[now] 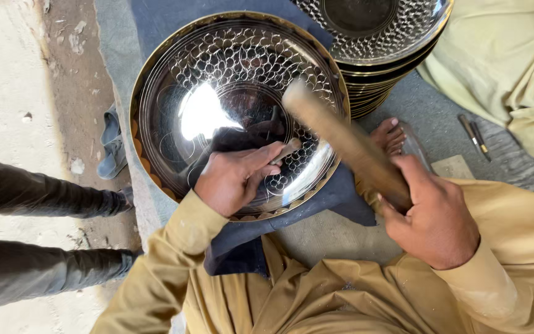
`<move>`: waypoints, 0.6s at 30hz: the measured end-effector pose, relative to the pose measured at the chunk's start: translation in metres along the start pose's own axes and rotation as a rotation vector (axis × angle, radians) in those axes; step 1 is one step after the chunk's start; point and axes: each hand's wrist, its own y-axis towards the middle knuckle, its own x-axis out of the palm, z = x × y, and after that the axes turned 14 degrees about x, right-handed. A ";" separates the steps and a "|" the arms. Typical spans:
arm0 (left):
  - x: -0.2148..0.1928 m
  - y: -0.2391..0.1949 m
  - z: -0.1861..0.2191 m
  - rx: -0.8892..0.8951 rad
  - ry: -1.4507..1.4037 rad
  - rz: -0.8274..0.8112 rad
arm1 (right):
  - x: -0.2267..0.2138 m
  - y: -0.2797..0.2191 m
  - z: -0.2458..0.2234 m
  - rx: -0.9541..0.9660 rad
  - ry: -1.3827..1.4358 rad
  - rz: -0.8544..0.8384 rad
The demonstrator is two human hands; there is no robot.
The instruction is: The person sits on the floor and uses a hammer and a small metal punch to create a textured pattern on the inside surface of a large metal bowl. They repeatedly strike the punch against the bowl's interior to form a honeycomb-like design.
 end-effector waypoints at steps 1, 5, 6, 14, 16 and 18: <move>0.003 -0.006 0.004 -0.034 -0.004 0.047 | -0.005 0.005 -0.006 0.019 0.024 0.001; 0.015 -0.018 0.016 -0.164 0.018 0.222 | -0.043 0.029 -0.046 -0.180 -0.246 -0.117; 0.018 -0.018 0.019 -0.193 0.001 0.253 | -0.046 0.031 -0.060 -0.162 -0.217 -0.100; 0.032 -0.024 0.034 -0.381 0.001 0.464 | -0.060 0.044 -0.093 -0.194 -0.516 -0.254; 0.026 -0.021 0.032 -0.267 -0.060 0.524 | -0.059 0.040 -0.087 -0.113 -0.707 -0.247; 0.020 -0.012 0.024 -0.233 -0.132 0.431 | -0.057 0.035 -0.078 -0.119 -0.394 -0.111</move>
